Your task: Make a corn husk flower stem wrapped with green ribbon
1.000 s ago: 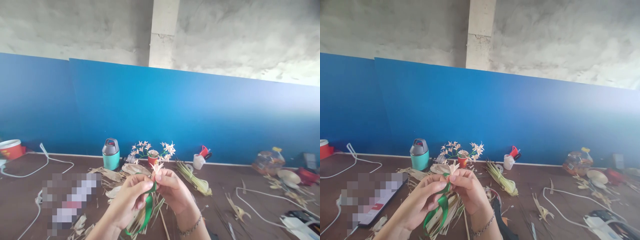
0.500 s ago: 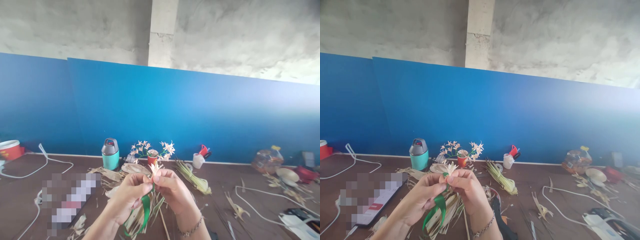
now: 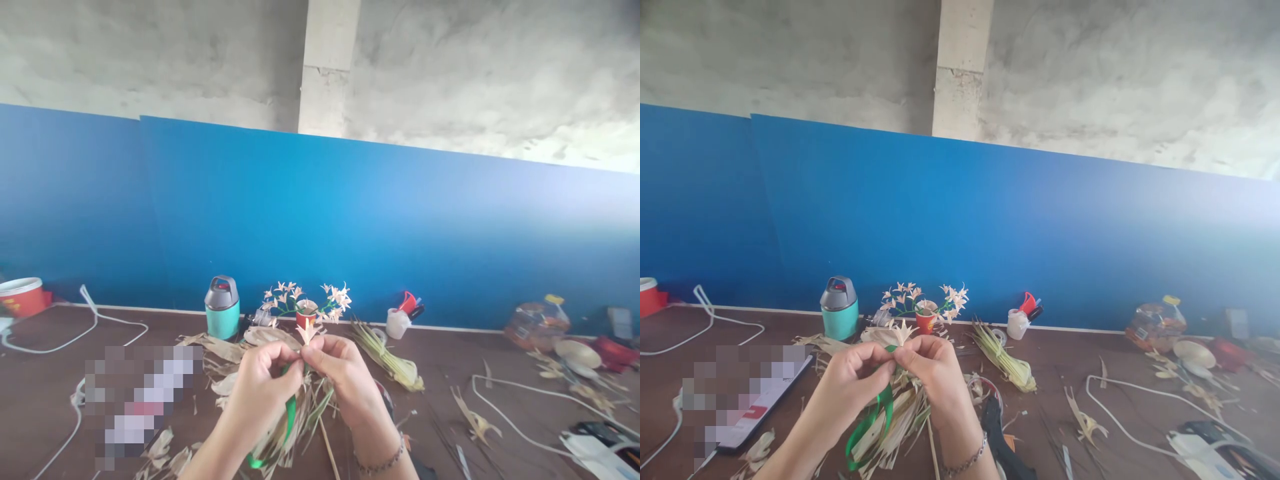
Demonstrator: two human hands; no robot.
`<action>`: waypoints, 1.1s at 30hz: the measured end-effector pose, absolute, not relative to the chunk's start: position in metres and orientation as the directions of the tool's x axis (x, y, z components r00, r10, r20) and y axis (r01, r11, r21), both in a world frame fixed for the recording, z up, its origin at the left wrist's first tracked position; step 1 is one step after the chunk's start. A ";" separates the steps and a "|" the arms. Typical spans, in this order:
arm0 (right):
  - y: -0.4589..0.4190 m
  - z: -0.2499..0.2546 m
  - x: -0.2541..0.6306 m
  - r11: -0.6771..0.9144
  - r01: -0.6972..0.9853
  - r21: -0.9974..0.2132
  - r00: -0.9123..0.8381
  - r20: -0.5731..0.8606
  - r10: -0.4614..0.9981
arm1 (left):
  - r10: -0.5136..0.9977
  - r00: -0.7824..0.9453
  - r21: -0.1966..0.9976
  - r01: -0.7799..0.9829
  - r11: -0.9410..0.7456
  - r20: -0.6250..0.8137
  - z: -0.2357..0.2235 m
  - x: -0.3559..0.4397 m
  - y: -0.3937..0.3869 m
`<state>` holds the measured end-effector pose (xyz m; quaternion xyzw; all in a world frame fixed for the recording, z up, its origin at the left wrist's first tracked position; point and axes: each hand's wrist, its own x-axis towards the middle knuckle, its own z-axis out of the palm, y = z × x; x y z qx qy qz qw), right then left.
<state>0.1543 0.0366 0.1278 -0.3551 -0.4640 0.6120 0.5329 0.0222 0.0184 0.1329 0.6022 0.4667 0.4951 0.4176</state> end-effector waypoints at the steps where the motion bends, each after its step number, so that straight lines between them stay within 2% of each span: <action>1: 0.036 0.128 0.154 -0.004 -0.324 -0.946 -0.184 0.059 0.981 | 0.978 0.087 0.971 0.127 -0.202 0.192 0.133 0.022 0.019; 8: 0.037 0.126 0.158 -0.064 -0.339 -0.938 -0.256 0.026 0.966 | 0.986 0.157 0.995 0.060 -0.074 0.064 0.135 0.021 0.018; 12: 0.036 0.126 0.161 -0.109 -0.359 -0.927 -0.334 0.019 0.942 | 0.950 0.305 0.990 -0.103 0.095 -0.060 0.135 0.016 0.020; 15: 0.036 0.126 0.162 -0.121 -0.378 -0.918 -0.376 0.033 0.926 | 0.936 0.331 0.958 -0.205 0.198 -0.123 0.132 0.013 0.021; 23: 0.034 0.127 0.162 -0.126 -0.378 -0.917 -0.382 0.031 0.923 | 0.926 0.374 0.949 -0.270 0.161 -0.050 0.130 0.014 0.020; 27: 0.033 0.126 0.161 -0.131 -0.356 -0.925 -0.361 0.007 0.933 | 0.930 0.364 0.969 -0.203 0.142 -0.060 0.131 0.014 0.019; 33: 0.037 0.124 0.160 -0.065 -0.306 -0.950 -0.294 0.029 0.955 | 0.969 0.244 0.994 0.097 -0.055 0.030 0.133 0.015 0.021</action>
